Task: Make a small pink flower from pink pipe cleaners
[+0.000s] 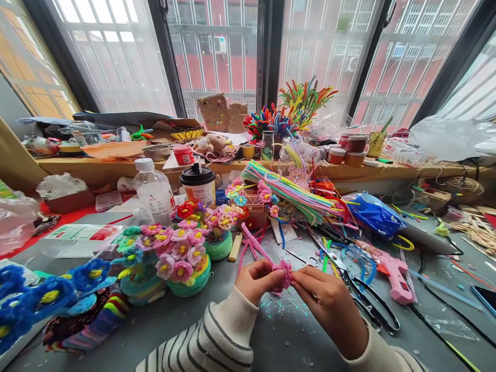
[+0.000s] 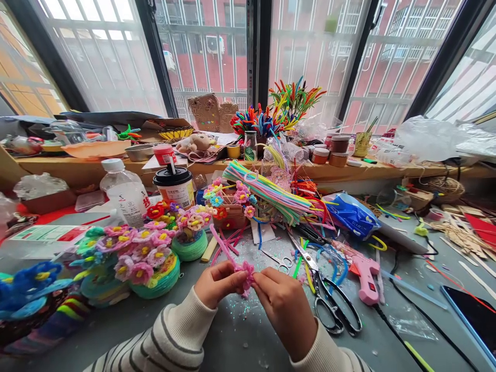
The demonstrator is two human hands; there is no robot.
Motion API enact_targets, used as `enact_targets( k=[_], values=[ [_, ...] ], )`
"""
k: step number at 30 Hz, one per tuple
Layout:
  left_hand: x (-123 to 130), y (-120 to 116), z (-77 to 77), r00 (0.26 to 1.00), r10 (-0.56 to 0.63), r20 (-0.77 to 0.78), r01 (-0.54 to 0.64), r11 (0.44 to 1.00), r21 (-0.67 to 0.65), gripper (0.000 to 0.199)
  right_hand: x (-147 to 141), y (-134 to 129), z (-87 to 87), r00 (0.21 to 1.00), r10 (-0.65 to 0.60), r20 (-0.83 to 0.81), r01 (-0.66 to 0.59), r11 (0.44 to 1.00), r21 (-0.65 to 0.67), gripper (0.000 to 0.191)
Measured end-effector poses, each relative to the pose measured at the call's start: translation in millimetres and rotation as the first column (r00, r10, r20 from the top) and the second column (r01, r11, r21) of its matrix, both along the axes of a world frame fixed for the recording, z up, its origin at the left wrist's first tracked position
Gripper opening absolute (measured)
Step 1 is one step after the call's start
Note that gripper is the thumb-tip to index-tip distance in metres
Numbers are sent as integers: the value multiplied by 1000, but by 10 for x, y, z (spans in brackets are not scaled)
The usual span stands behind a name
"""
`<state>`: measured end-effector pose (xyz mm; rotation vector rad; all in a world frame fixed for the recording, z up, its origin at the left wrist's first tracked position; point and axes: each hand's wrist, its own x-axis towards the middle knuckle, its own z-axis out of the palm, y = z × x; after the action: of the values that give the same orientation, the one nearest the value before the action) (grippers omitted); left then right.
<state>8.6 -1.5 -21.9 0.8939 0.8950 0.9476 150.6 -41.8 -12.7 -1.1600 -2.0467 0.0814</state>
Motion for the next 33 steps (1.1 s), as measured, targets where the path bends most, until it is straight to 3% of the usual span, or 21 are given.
enact_targets(
  k=[5, 9, 16, 20, 27, 33],
  values=[
    [-8, 3, 31, 1000, -29, 3, 29, 1000, -6, 27, 75, 32, 57, 997, 13, -79, -21, 995, -96, 17],
    [1, -2, 26, 995, -93, -27, 93, 996, -10, 27, 109, 42, 83, 990, 31, -139, -39, 998, -53, 20],
    [11, -5, 0, 996, -73, -45, 73, 997, 3, 30, 124, 10, 110, 992, 121, -47, -123, 991, -46, 19],
    [14, -9, 4, 999, -30, -44, 32, 999, 27, 30, 127, -3, 109, 996, 89, 6, -89, 996, -7, 18],
    [12, -24, 38, 995, -103, 0, 103, 994, -27, 29, 140, -24, 99, 988, 88, 128, -93, 995, 39, 18],
    [13, -26, 52, 997, -77, -23, 77, 997, -22, 30, 128, -34, 90, 991, 29, 133, -42, 995, 95, 22]
  ],
)
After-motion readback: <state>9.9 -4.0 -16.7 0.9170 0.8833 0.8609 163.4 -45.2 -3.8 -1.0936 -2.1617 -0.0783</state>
